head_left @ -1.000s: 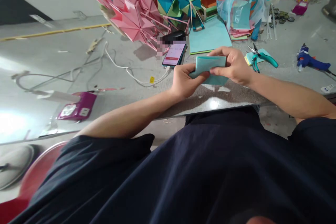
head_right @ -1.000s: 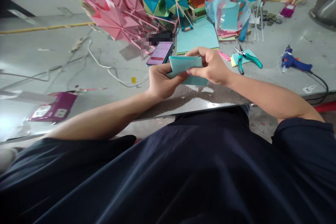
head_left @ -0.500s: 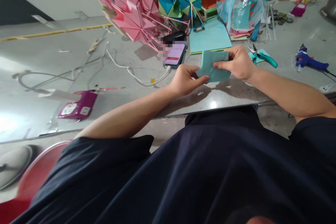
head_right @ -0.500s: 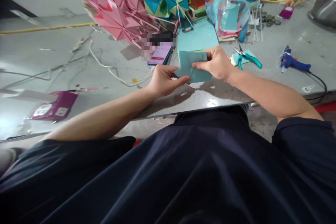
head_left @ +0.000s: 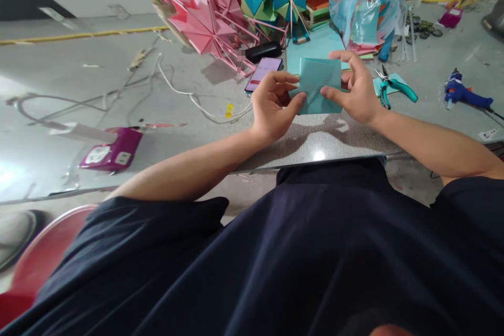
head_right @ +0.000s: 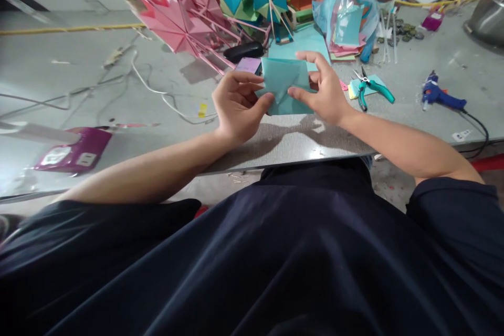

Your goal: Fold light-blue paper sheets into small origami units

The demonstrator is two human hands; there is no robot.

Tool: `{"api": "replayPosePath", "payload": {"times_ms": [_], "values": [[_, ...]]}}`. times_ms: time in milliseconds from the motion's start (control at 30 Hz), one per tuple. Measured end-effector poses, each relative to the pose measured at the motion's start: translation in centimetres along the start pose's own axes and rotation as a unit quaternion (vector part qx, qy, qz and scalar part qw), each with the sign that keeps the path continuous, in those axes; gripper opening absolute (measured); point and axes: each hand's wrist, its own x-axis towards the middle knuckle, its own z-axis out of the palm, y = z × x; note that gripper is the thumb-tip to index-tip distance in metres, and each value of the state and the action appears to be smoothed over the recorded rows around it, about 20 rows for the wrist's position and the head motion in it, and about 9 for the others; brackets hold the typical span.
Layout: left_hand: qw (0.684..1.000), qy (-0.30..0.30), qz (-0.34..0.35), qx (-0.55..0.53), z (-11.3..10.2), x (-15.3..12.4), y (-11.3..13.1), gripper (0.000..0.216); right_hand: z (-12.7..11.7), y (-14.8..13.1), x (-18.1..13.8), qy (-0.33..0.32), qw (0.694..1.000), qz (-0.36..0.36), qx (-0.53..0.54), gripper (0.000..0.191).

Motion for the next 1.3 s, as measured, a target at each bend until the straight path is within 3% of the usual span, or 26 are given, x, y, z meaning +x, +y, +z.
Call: {"api": "replayPosePath", "payload": {"times_ms": [67, 200, 333, 467, 667, 867, 1067, 1300], "values": [[0.999, 0.024, 0.029, 0.005, 0.1, 0.0, -0.3, 0.037, 0.1, 0.4, -0.2, 0.023, 0.999, -0.021, -0.02, 0.074], [0.997, 0.053, 0.056, -0.006, 0.2, 0.1, -0.9, 0.044, -0.2, 1.4, -0.5, 0.049, 0.994, -0.078, -0.062, 0.061], [0.999, 0.035, 0.029, 0.007, 0.0, 0.1, -1.6, 0.046, -0.5, 2.1, -0.3, 0.055, 0.989, -0.118, -0.069, 0.058], [1.0, -0.009, -0.005, 0.014, 0.0, 0.0, -1.8, 0.051, -0.5, 2.0, -0.1, 0.046, 0.99, -0.111, -0.079, 0.057], [1.0, -0.005, -0.017, 0.003, -0.1, 0.1, -2.1, 0.048, -0.6, 0.9, -0.5, 0.026, 0.993, -0.09, -0.078, 0.05], [1.0, 0.0, 0.008, -0.001, -0.3, 0.3, -2.9, 0.047, -0.7, 1.3, -0.5, 0.013, 0.982, -0.178, -0.061, 0.045], [0.998, 0.011, 0.066, -0.003, 0.0, 0.2, -2.2, 0.044, -0.8, 2.0, -0.8, 0.032, 0.981, -0.151, -0.122, 0.026], [0.988, -0.025, 0.144, -0.051, 0.0, 0.3, -2.2, 0.041, -0.9, 1.2, -0.9, -0.023, 0.956, -0.279, -0.087, 0.027]]}}
